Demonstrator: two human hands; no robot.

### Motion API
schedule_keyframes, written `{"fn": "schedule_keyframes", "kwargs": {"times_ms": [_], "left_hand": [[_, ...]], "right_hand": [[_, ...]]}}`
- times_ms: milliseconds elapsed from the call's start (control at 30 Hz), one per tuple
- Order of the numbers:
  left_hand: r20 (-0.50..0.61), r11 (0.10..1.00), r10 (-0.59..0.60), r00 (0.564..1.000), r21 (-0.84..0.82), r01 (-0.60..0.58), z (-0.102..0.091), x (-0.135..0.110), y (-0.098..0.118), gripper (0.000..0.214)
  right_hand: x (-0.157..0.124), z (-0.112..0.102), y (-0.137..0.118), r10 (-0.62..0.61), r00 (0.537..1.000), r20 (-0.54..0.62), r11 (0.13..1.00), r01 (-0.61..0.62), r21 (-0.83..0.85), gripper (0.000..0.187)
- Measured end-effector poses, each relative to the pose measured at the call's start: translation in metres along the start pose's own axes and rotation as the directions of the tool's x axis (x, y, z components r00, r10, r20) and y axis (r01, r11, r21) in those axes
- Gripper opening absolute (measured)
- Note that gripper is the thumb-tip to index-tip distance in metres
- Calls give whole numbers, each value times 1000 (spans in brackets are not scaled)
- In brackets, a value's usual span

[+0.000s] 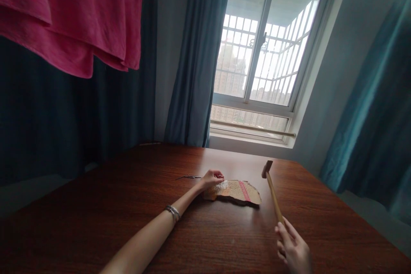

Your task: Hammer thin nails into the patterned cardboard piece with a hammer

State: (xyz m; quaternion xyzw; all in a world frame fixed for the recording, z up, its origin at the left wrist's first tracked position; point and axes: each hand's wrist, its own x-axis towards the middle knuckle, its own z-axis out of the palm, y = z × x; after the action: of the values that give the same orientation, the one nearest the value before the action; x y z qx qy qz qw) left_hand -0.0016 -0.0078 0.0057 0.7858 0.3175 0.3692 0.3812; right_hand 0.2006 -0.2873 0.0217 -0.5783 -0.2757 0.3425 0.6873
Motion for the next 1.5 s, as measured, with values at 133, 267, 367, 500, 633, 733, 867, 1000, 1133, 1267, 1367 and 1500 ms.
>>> {"fn": "schedule_keyframes", "kwargs": {"times_ms": [133, 267, 367, 500, 633, 733, 867, 1000, 1133, 1267, 1367, 1500], "left_hand": [[15, 1000, 9, 1000, -2, -9, 0, 1, 0, 23], [16, 1000, 14, 1000, 14, -14, 0, 1, -2, 23], [22, 1000, 21, 1000, 11, -21, 0, 1, -2, 23], [38, 999, 26, 999, -33, -25, 1, 0, -2, 24], [33, 999, 11, 999, -39, -10, 0, -1, -1, 24], [22, 1000, 1, 1000, -15, -1, -1, -1, 1, 23], [48, 1000, 12, 999, -9, -12, -1, -1, 0, 23], [43, 1000, 10, 999, 3, -10, 0, 1, -4, 24], [36, 1000, 24, 999, 12, -24, 1, 2, -9, 24], [35, 1000, 19, 999, 23, -20, 1, 2, -10, 24], [45, 999, 27, 999, 31, -29, 0, 1, -9, 24], [63, 999, 27, 998, 17, -28, 0, 2, -9, 23]], "right_hand": [[-16, 25, -15, 113, 984, 140, 984, -131, 123, 64], [-27, 39, -25, 150, 938, 312, 973, -196, 122, 53], [-32, 49, -21, 144, 939, 313, 973, -191, 126, 54], [-33, 59, -14, 141, 929, 342, 969, -200, 143, 57], [-30, 61, -12, 149, 925, 350, 974, -199, 109, 62], [-29, 61, -12, 160, 923, 350, 975, -203, 89, 64], [-31, 64, -18, 136, 928, 347, 979, -180, 96, 65], [-34, 66, -24, 149, 924, 353, 980, -187, 74, 65], [-33, 67, -22, 131, 921, 368, 981, -173, 85, 65], [-34, 69, -19, 143, 927, 346, 981, -180, 77, 67], [-35, 70, -18, 130, 944, 304, 984, -161, 78, 65], [-36, 70, -16, 119, 936, 331, 984, -156, 88, 64]]}}
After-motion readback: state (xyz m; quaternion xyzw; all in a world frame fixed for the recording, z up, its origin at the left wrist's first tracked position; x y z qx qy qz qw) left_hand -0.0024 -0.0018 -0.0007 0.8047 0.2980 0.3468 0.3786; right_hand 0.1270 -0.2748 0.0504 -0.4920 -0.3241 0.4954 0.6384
